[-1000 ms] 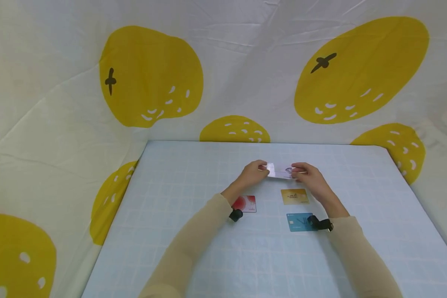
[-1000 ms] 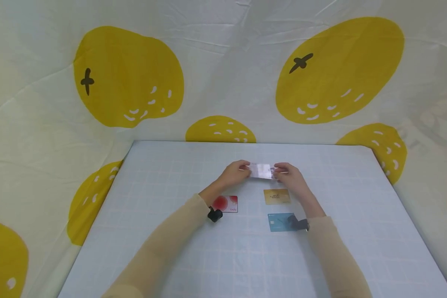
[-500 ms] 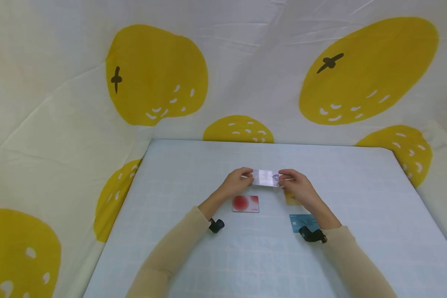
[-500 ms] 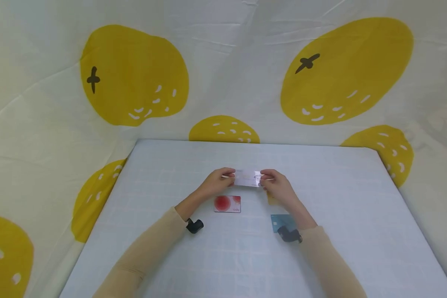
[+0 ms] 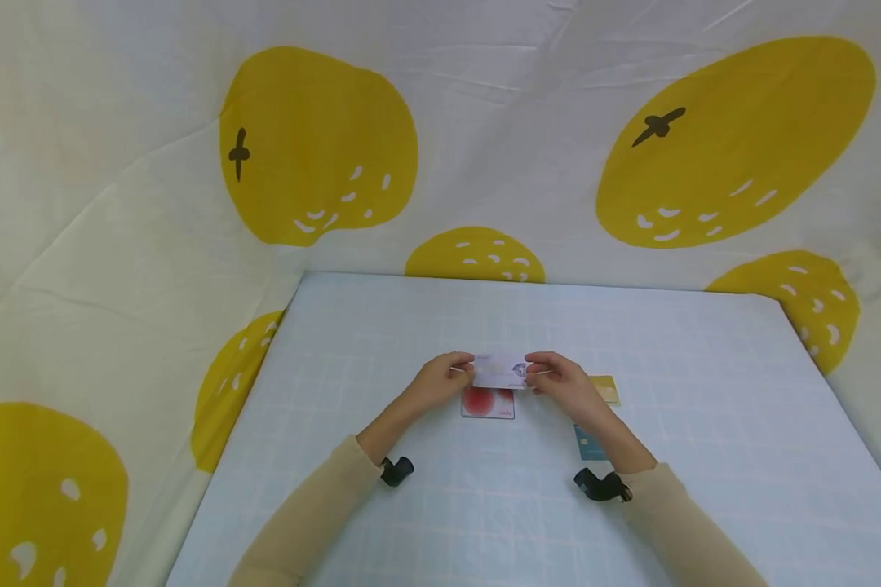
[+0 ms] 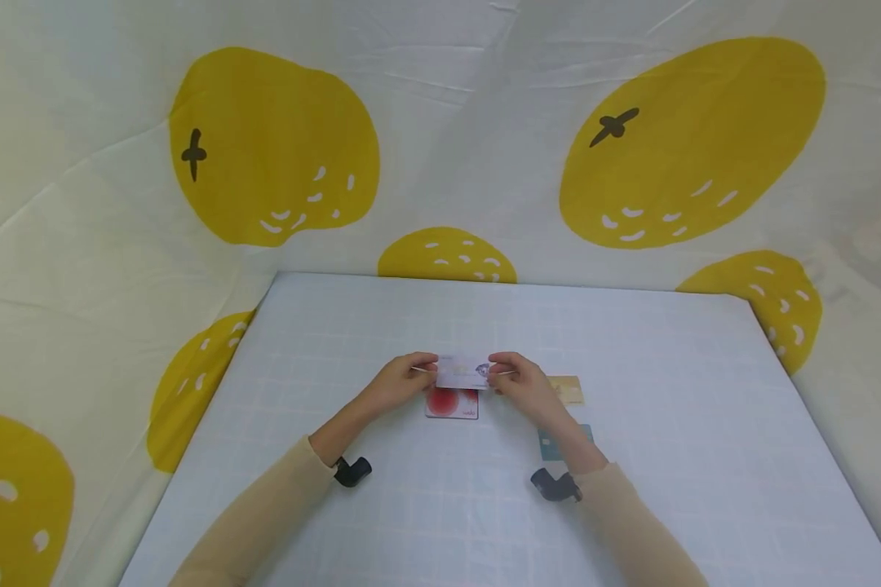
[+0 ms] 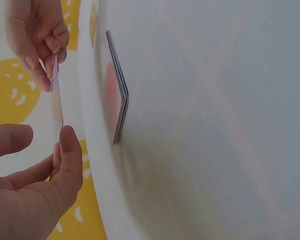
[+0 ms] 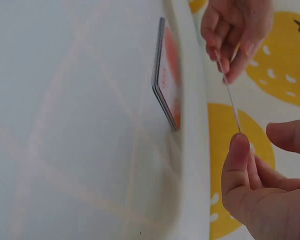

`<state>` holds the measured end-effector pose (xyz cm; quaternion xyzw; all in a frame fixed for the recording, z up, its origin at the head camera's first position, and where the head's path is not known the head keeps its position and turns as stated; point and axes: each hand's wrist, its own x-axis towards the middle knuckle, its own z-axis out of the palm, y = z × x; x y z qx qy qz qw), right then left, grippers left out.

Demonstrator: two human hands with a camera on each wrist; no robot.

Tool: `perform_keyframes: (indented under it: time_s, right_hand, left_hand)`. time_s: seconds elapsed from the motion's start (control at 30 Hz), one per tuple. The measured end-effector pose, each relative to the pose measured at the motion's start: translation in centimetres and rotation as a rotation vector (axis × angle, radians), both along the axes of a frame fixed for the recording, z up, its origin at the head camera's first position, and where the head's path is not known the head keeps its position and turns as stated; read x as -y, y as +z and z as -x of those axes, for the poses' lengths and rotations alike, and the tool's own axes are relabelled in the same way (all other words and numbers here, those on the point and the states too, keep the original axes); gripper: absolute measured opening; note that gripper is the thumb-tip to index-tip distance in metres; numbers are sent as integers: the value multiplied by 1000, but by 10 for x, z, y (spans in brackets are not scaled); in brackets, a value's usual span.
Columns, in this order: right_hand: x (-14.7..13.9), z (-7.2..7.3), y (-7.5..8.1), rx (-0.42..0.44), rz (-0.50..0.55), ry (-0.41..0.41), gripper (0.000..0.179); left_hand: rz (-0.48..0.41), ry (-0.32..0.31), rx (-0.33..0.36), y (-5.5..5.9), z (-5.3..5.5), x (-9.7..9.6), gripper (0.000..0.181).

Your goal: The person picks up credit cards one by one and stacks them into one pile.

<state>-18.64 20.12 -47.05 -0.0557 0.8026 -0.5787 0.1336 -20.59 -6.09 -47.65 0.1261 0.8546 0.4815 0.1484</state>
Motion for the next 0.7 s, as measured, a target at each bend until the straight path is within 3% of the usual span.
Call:
perform_keyframes:
  time_s: [0.37,0.7]
  right_hand:
    - [13,-15,-11,25,13,26,40]
    - [17,-19,-21,76,-17,11,37]
  left_hand:
    - [42,-7,21,-7,-20,16,40]
    - [56,-24,7,-16,-27,19,39]
